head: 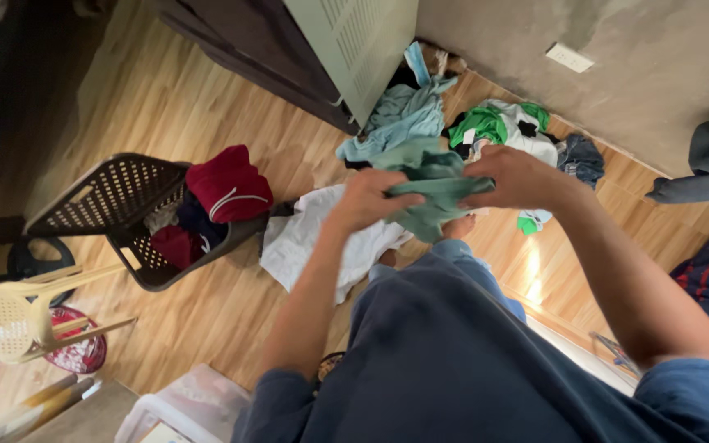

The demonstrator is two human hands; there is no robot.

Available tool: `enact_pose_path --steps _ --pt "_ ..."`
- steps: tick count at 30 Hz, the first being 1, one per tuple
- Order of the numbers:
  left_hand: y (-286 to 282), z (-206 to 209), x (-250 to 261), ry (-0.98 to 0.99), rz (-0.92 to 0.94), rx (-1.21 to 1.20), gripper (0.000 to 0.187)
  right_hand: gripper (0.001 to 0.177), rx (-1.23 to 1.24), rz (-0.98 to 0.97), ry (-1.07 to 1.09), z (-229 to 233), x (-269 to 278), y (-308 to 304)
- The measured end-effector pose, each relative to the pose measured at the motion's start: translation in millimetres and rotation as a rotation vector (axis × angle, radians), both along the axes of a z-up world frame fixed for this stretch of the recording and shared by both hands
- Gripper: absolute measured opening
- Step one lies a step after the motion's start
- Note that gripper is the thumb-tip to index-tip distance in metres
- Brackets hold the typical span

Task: The person folds several pieces of clothing, including a red shirt, a green top, blue jeans, a light blue towel, and black items, placing them into a laundry basket.

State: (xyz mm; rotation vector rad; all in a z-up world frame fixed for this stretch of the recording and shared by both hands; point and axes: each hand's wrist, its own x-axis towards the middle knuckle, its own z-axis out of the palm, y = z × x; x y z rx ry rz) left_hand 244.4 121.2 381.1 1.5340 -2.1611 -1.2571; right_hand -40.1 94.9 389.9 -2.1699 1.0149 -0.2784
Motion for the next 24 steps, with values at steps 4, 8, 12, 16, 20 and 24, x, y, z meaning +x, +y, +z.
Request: enact_pose_path --steps 4,8,12,16,20,24 --pt "9 36 72 0.713 -0.085 -0.176 0.015 0.037 0.379 0.039 0.282 -11 16 -15" --pt "12 58 125 0.502 0.120 -0.236 0.022 0.044 0.093 0.009 -0.025 -18 28 -22" --pt "12 49 161 0.021 0.045 -0.426 0.024 0.041 -0.107 0.084 -0.090 10 25 -25" --pt "24 61 194 0.093 0.170 -0.379 0.023 0.030 -0.308 0.118 0.255 40 15 -34" --pt "20 57 189 0.098 0.114 -0.528 0.023 0.026 -0.406 0.148 0.120 42 18 -32" --pt "20 39 190 0.044 0.283 -0.413 0.024 0.021 -0.566 0.043 0.022 22 14 -35"
